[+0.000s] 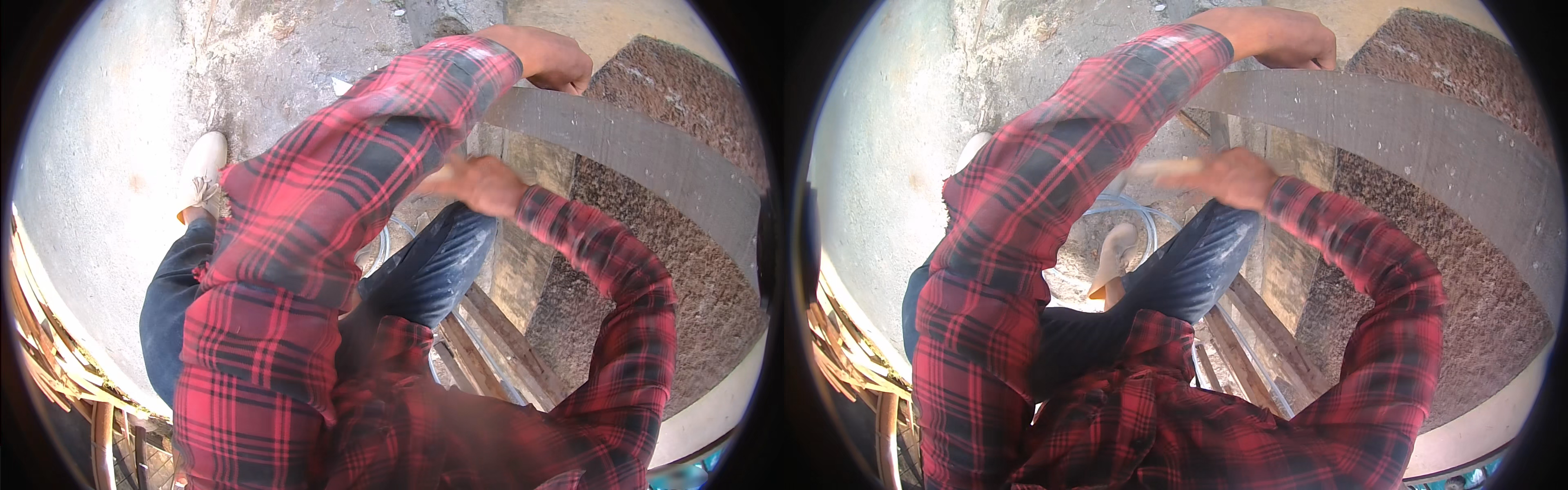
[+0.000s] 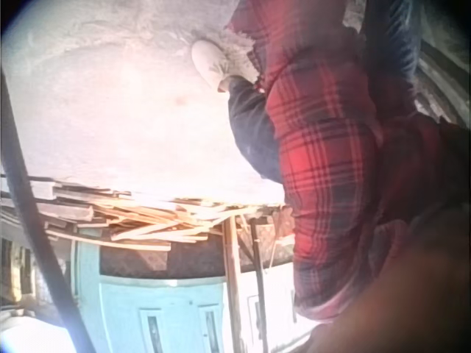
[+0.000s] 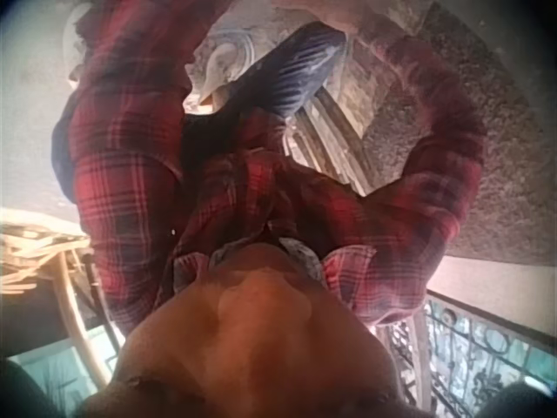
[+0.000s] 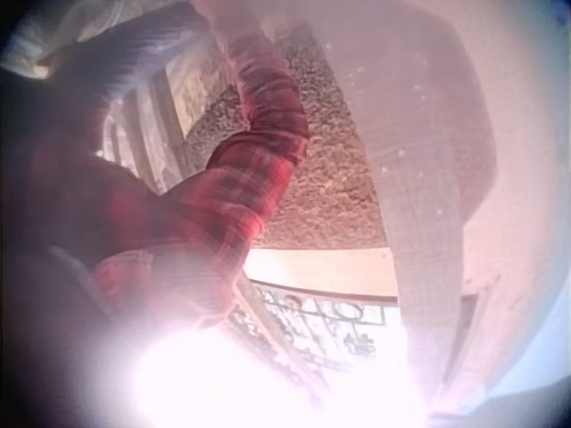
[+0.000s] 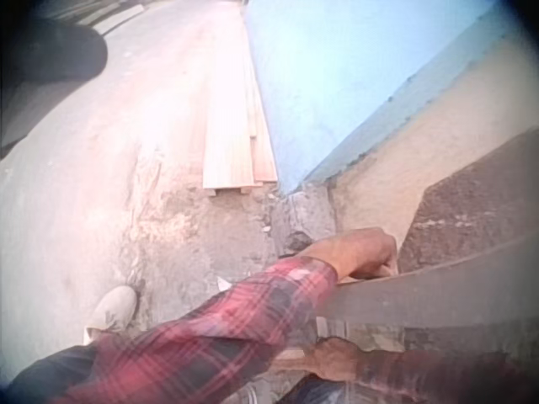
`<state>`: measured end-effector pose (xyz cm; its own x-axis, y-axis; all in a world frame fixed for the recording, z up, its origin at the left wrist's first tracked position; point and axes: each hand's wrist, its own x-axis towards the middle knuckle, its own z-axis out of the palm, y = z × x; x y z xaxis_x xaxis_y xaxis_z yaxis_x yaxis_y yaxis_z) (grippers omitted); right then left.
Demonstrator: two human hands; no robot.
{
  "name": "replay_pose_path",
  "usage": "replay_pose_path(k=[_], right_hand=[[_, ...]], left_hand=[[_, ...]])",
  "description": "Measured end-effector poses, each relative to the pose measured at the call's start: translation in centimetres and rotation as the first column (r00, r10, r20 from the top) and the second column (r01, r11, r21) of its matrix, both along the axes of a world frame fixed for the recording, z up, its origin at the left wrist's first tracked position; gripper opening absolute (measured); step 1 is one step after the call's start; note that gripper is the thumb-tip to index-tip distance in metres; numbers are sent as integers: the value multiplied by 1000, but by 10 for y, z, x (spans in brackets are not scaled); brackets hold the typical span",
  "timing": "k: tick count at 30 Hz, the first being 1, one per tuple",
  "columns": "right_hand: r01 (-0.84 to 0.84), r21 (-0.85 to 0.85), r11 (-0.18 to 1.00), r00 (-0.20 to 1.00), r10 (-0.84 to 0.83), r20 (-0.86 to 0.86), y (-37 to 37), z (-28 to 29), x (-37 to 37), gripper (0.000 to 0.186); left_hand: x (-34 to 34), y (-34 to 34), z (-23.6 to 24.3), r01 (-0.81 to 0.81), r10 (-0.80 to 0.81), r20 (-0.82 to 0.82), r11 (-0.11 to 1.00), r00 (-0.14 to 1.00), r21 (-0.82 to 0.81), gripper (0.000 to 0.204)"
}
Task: The person walks through a construction area and kneels to hammer nails into a wooden beam. They use a hammer to drive nails into the wood, occasionally picking up additional nails from a bucket. The person also uses a hand saw to cut a piece of wood.
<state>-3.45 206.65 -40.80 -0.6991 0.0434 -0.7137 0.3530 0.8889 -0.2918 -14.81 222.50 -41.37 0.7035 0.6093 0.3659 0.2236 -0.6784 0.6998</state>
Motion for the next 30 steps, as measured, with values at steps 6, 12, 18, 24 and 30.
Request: replay_pose_path(k=[6,12,18,24,30], right_hand=[[89,157,984,987,-108,120,-19,-25,-2,73],[-58,36,998,989,62,-131,-23,0,-16,68],[6,234,972,973,-60,221,-15,-21,20,65],[-117,-27,993,966,107,-236,-48,11,-36,63],[59,279,959,976,-114,187,-10,-30,28,72]], left_hand=[[-7,-11,3,26,-22,42,995,999,-98,22],[-1,1,6,44,-46,-75,999,996,-23,22],[12,8,-1,-9,13,-47,995,999,101,22],[3,8,-4,-44,47,-34,994,998,97,20],[7,4,3,-28,28,-10,996,1000,79,20]])
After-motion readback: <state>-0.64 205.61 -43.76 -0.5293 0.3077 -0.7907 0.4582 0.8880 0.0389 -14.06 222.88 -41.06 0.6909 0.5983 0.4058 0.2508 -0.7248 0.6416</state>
